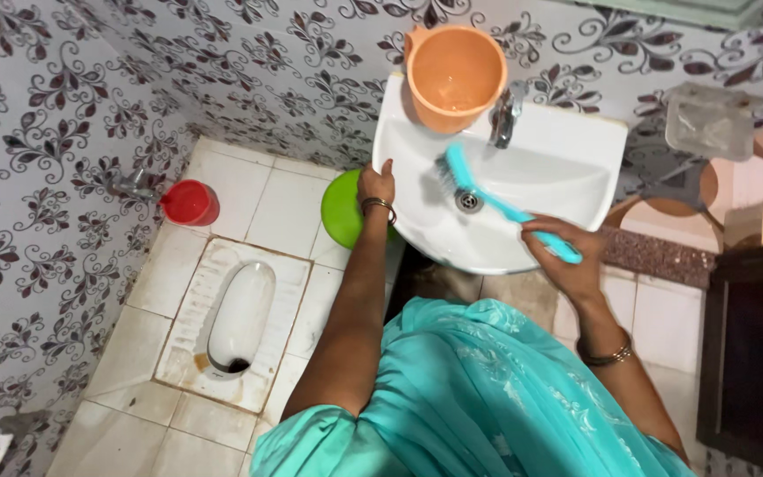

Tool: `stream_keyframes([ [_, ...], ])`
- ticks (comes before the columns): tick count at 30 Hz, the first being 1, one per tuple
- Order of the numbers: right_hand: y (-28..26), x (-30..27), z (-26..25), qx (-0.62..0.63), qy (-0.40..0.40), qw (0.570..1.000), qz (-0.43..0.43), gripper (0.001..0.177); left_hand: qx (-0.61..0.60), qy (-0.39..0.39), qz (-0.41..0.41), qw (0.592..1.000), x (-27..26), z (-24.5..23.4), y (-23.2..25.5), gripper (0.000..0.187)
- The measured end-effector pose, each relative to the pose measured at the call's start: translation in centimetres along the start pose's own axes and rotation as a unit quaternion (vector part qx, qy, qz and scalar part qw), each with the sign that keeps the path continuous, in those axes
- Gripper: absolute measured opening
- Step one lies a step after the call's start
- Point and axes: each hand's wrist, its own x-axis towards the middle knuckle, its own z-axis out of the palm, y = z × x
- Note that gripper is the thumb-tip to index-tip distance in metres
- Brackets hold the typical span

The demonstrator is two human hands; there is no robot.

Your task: The person cleans a sink using a blue brush, scrubbing the basin and around the drain while holding the edge of the sink.

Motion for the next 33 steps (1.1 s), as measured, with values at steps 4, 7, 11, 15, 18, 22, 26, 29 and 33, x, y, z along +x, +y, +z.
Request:
stream_keyframes([
  [4, 5.3, -2.7, 2.4, -0.061, -0.108, 0.972, 0.197, 0.020, 0.000, -0.002, -0.006, 1.000, -0.6, -0.7, 0.3, 0.053],
  [7, 7.5, -3.4, -0.4, -0.169, -0.079, 0.969, 0.161, 0.025, 0.003, 0.007, 0.007, 1.000, -0.4, -0.5, 0.2, 0.053],
  [11, 8.7, -3.5, -1.2, -0.245, -0.025, 0.958, 0.145, 0.030, 0.017, 0.007, 0.005, 1.000, 0.0, 0.1, 0.0, 0.053],
  [15, 10.9, -2.1, 5.5, -0.144, -0.061, 0.982, 0.110, 0.028, 0.016, 0.015, 0.015, 1.000, 0.1, 0.2, -0.2, 0.053],
  [18, 9.8, -1.6, 11.2, -0.023, -0.081, 0.986, 0.141, 0.025, 0.007, 0.002, 0.005, 1.000, -0.1, -0.1, 0.0, 0.052],
  [22, 9.4, -1.3, 11.9, 0.082, -0.094, 0.976, 0.178, 0.024, -0.006, -0.001, -0.003, 1.000, -0.4, -0.3, 0.3, 0.053],
  [26, 10.7, -0.8, 6.3, -0.124, -0.065, 0.983, 0.117, 0.024, -0.029, -0.015, -0.011, 0.999, -0.2, -0.4, 0.2, 0.061],
  [29, 9.6, -1.2, 3.4, -0.199, -0.046, 0.956, 0.210, 0.023, -0.041, -0.013, -0.002, 0.999, 0.0, -0.3, 0.1, 0.066],
  [33, 10.4, -0.1, 6.1, -0.142, -0.022, 0.969, 0.201, 0.022, -0.048, -0.011, -0.004, 0.999, 0.5, 0.1, -0.2, 0.065],
])
